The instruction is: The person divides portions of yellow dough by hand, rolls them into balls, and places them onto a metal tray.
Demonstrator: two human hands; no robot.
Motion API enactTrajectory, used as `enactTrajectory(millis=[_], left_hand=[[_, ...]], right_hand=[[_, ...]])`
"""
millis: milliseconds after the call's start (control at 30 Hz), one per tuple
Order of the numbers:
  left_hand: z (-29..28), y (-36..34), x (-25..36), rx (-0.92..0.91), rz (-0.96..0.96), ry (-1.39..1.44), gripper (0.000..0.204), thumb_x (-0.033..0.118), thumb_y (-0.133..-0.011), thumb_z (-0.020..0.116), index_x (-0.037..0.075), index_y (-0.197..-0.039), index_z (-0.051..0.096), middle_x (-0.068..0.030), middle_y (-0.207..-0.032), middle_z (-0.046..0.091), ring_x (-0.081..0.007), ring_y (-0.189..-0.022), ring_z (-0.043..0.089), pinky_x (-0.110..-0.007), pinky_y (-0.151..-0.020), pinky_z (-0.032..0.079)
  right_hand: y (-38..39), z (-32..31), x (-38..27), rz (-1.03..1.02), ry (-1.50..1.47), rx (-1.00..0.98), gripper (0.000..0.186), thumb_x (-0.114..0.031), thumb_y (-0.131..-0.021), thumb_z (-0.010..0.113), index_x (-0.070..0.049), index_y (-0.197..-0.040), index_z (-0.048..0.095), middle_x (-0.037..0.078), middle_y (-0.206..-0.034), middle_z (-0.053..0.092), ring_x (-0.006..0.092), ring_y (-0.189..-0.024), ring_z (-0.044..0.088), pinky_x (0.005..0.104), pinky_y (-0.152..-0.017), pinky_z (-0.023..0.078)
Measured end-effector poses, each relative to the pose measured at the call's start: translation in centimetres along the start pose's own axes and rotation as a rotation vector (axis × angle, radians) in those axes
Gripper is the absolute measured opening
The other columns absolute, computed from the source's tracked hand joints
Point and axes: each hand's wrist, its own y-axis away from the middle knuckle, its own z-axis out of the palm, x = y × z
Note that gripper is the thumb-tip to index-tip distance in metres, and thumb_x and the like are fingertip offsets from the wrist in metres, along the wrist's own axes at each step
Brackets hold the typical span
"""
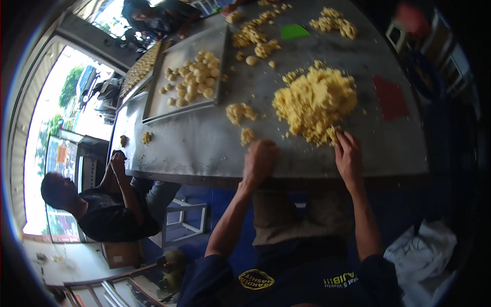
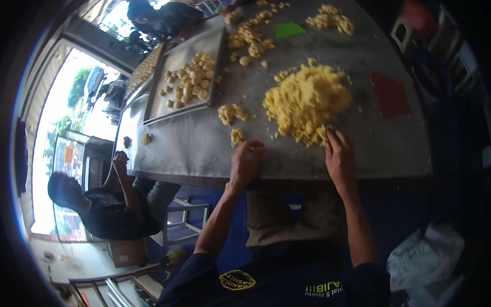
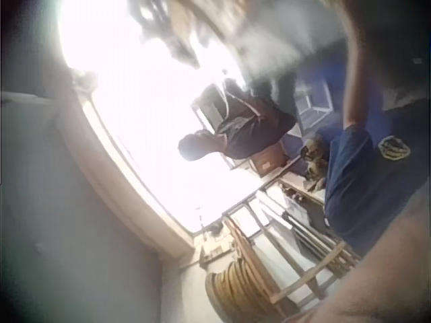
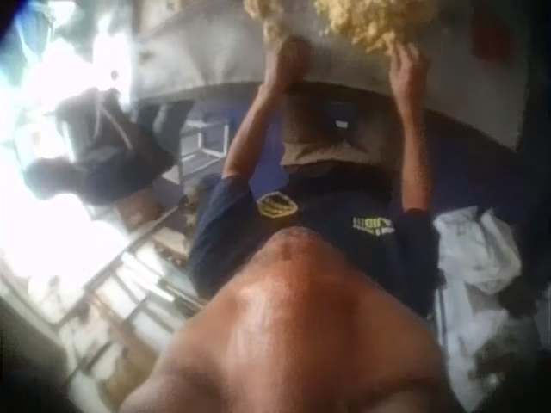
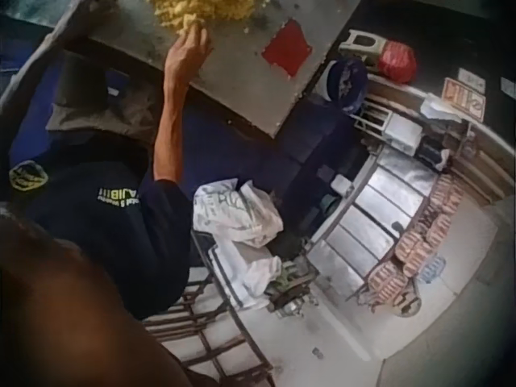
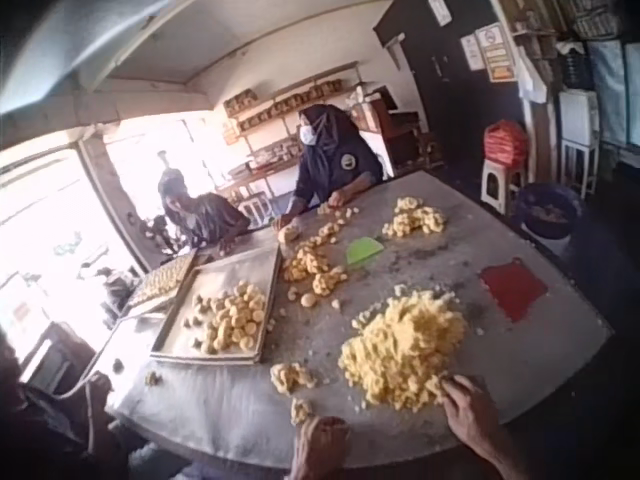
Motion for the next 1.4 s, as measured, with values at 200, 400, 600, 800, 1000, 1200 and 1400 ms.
enactTrajectory(millis=[200,400,600,800,1000,1200,1400], left_hand=[[-1.0,0.8,-0.3,0.09,0.206,-0.181,0.03,0.025,-0.105,0.044,0.002,-0.102,0.064,-0.0157,-0.113,0.07,-0.0355,-0.1,0.067,-0.045,-0.087,0.05],[-0.4,-6.3,-0.2,0.006,0.056,-0.437,0.03,0.025,-0.105,0.041,0.005,-0.096,0.061,-0.0137,-0.103,0.066,-0.0361,-0.098,0.059,-0.048,-0.087,0.042],[-0.4,-5.1,-1.9,-0.007,0.297,-0.349,0.021,0.018,-0.099,0.05,0.002,-0.104,0.062,-0.0152,-0.101,0.065,-0.0374,-0.103,0.053,-0.05,-0.093,0.039],[-6.0,1.5,1.9,-0.511,-0.136,-0.047,0.043,0.009,-0.092,0.063,0.006,-0.134,0.055,-0.0172,-0.122,0.061,-0.032,-0.107,0.061,-0.043,-0.09,0.05],[-7.1,-2.6,-4.8,0.266,0.106,-0.244,0.031,0.01,-0.091,0.065,0.003,-0.121,0.06,-0.0183,-0.113,0.063,-0.0303,-0.1,0.062,-0.04,-0.079,0.052],[-4.5,-3.4,-5.9,0.019,0.035,-0.144,0.026,0.014,-0.09,0.065,0.002,-0.113,0.061,-0.0167,-0.101,0.064,-0.0335,-0.101,0.059,-0.045,-0.086,0.049],[-4.0,-2.6,-5.4,0.074,-0.028,-0.048,0.022,0.014,-0.088,0.063,0.001,-0.106,0.059,-0.0175,-0.1,0.064,-0.0363,-0.095,0.061,-0.046,-0.085,0.051]], right_hand=[[0.4,0.3,-0.1,0.006,-0.008,0.029,0.046,0.001,-0.086,0.066,-0.004,-0.131,0.056,0.017,-0.125,0.057,0.0379,-0.113,0.053,0.0466,-0.095,0.046],[0.1,0.1,-0.4,-0.008,-0.025,0.037,0.044,0.002,-0.086,0.064,-0.004,-0.13,0.057,0.017,-0.122,0.058,0.0384,-0.111,0.053,0.0464,-0.095,0.046],[0.4,0.3,-0.4,0.02,0.017,0.01,0.043,0.002,-0.089,0.062,-0.004,-0.132,0.056,0.019,-0.132,0.051,0.0385,-0.118,0.05,0.0471,-0.099,0.045],[0.0,0.3,0.9,-0.045,-0.001,0.036,0.057,0.0,-0.09,0.061,-0.007,-0.145,0.045,0.02,-0.144,0.044,0.0409,-0.121,0.048,0.0486,-0.101,0.043],[-2.5,-0.2,0.3,-0.125,-0.066,-0.186,0.068,0.003,-0.089,0.06,-0.006,-0.152,0.035,0.022,-0.141,0.047,0.0422,-0.117,0.049,0.0483,-0.099,0.042],[-2.7,-1.2,-0.4,0.132,-0.002,-0.322,0.057,0.001,-0.089,0.062,0.001,-0.144,0.046,0.021,-0.135,0.049,0.0389,-0.119,0.05,0.0453,-0.099,0.044],[0.7,-2.0,-2.4,0.002,0.097,-0.155,0.047,-0.001,-0.088,0.066,-0.002,-0.134,0.059,0.016,-0.139,0.05,0.0355,-0.121,0.052,0.0425,-0.101,0.047]])
